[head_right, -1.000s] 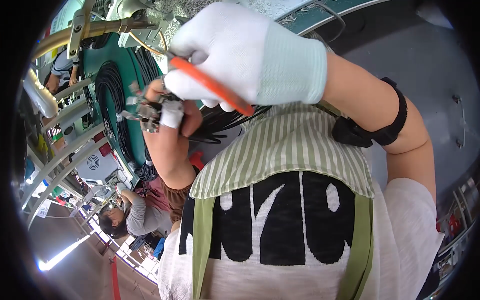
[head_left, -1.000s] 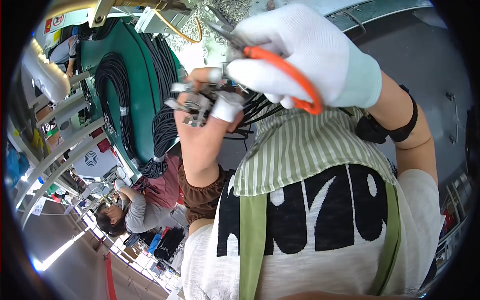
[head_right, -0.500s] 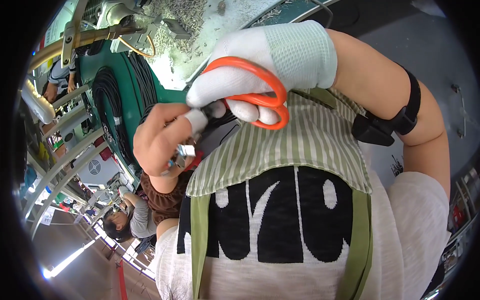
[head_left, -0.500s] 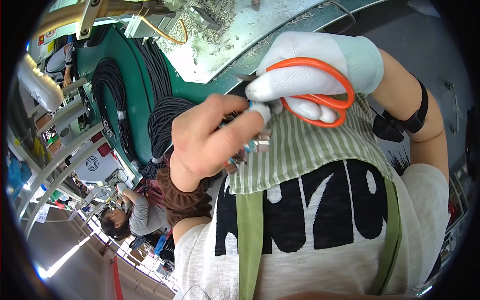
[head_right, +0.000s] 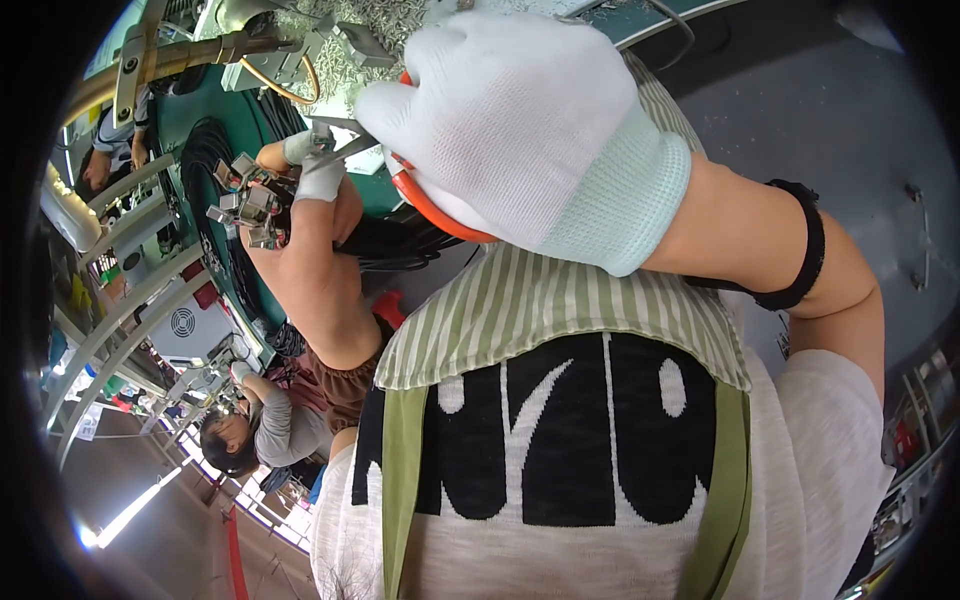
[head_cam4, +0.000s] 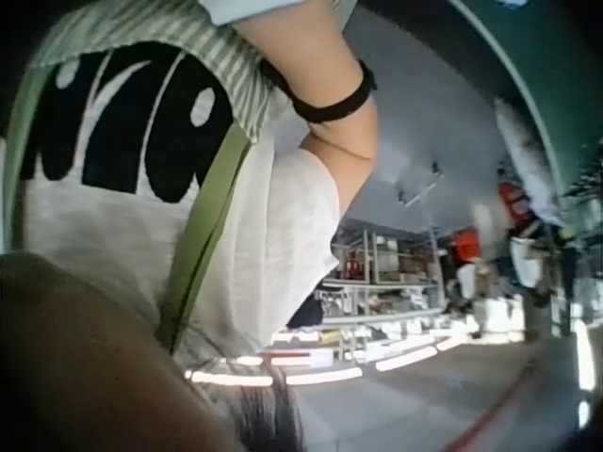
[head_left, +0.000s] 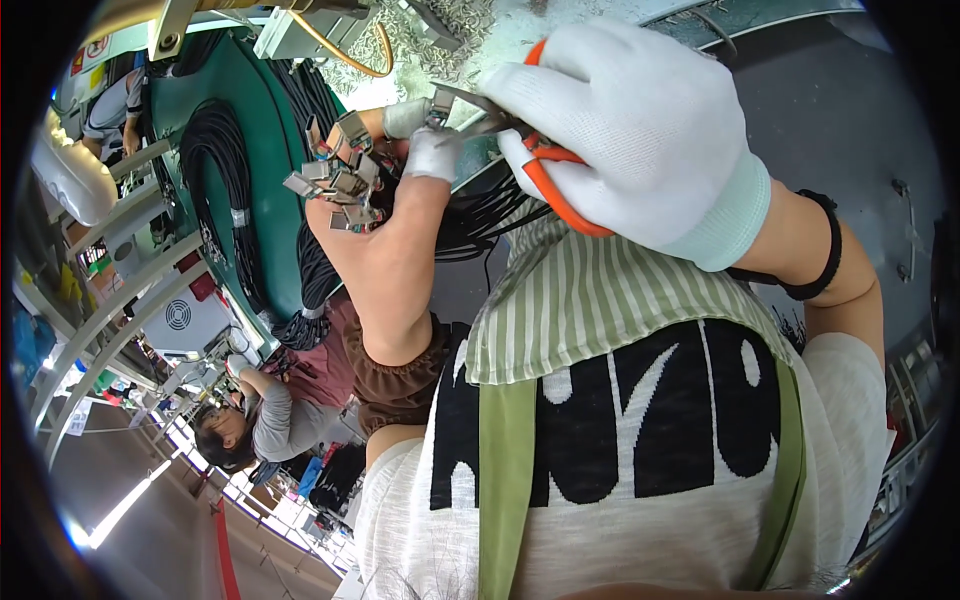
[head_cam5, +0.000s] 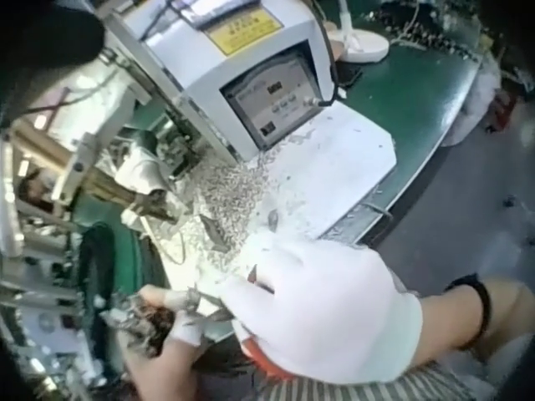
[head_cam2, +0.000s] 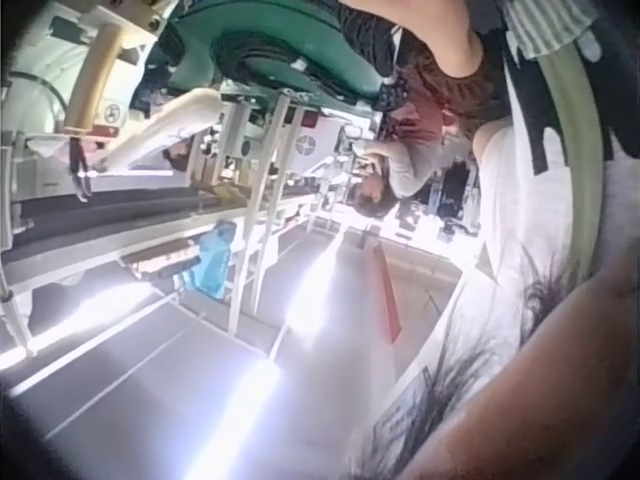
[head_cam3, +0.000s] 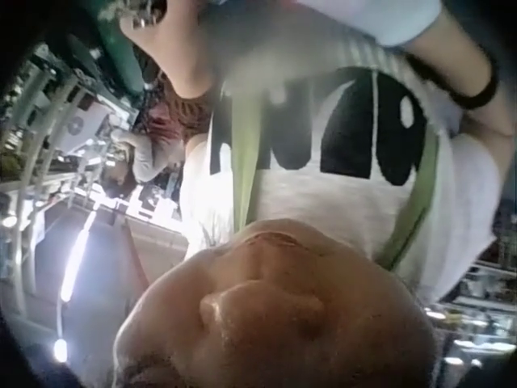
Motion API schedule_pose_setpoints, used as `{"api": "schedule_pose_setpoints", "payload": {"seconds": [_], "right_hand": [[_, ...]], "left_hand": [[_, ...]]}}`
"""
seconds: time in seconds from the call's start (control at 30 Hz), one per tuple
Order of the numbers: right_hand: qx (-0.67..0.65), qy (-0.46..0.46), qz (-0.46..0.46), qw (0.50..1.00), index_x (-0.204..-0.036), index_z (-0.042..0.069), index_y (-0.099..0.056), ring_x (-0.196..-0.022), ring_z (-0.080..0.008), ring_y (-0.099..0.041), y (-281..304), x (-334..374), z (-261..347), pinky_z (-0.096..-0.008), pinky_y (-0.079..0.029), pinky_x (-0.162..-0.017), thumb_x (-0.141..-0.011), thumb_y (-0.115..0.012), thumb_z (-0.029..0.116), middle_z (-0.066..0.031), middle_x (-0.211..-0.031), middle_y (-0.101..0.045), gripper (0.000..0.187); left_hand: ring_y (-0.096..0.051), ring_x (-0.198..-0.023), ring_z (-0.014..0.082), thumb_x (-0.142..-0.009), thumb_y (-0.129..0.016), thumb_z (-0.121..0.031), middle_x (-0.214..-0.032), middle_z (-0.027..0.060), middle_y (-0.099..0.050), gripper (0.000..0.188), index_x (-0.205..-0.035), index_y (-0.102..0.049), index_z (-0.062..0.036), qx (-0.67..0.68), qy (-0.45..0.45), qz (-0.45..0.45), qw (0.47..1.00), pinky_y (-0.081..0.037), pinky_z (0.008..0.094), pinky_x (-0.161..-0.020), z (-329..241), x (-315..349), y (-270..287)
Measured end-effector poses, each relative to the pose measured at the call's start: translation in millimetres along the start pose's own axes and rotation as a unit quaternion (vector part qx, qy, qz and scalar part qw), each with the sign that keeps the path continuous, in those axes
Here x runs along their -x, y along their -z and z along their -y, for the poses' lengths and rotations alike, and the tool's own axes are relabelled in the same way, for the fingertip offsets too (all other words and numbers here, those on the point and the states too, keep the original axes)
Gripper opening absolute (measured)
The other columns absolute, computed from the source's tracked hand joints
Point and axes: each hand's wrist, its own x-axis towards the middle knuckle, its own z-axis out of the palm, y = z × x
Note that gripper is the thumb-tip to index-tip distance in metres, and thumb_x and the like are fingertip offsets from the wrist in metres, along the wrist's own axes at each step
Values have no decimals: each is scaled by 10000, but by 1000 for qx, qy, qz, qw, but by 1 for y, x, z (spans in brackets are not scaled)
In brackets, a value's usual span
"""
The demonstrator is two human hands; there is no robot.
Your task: The person picks up a bundle of cables, positions the connector ends under a machine, and trims the wire ends using shears.
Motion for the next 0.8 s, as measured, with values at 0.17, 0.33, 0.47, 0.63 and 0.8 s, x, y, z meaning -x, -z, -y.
{"api": "schedule_pose_setpoints", "payload": {"seconds": [0.17,0.33,0.47,0.63,0.8], "right_hand": [[51,-10,132,990,-899,143,-650,-600,-169,-569,7,3,-5,-276,-420,-485,-732,-699,209,-15,-698,-549,187],[73,27,47,996,-865,139,-638,-542,-193,-557,4,3,-4,-291,-415,-471,-746,-692,217,-25,-619,-528,152],[-37,10,80,996,-836,88,-631,-476,-141,-506,-2,10,-11,-274,-385,-455,-793,-670,185,-20,-560,-492,113],[-391,-78,151,905,-784,18,-603,-501,-59,-415,-11,6,-14,-247,-343,-460,-829,-645,142,-4,-570,-470,138],[-380,-78,134,912,-777,0,-595,-517,-54,-396,-17,11,-13,-241,-339,-466,-836,-639,137,-8,-576,-474,156]], "left_hand": [[-499,-686,34,-762,-680,23,-808,-11,-579,213,-961,-605,11,-97,-47,-12,994,-412,169,-642,2,-3,-6],[-497,-756,34,-759,-677,23,-858,-1,-579,241,-981,-588,-2,-139,4,10,990,-400,164,-689,-7,0,-11],[-520,-770,39,-776,-657,43,-902,17,-586,255,-1007,-556,10,-60,-56,-3,997,-410,166,-703,5,-1,-11],[-550,-792,51,-783,-655,58,-921,40,-597,286,-1036,-526,22,-79,-120,-29,989,-424,176,-726,13,2,-9],[-578,-808,79,-787,-654,67,-935,68,-607,272,-1026,-529,30,-72,-121,3,990,-445,199,-752,12,1,-4]]}}
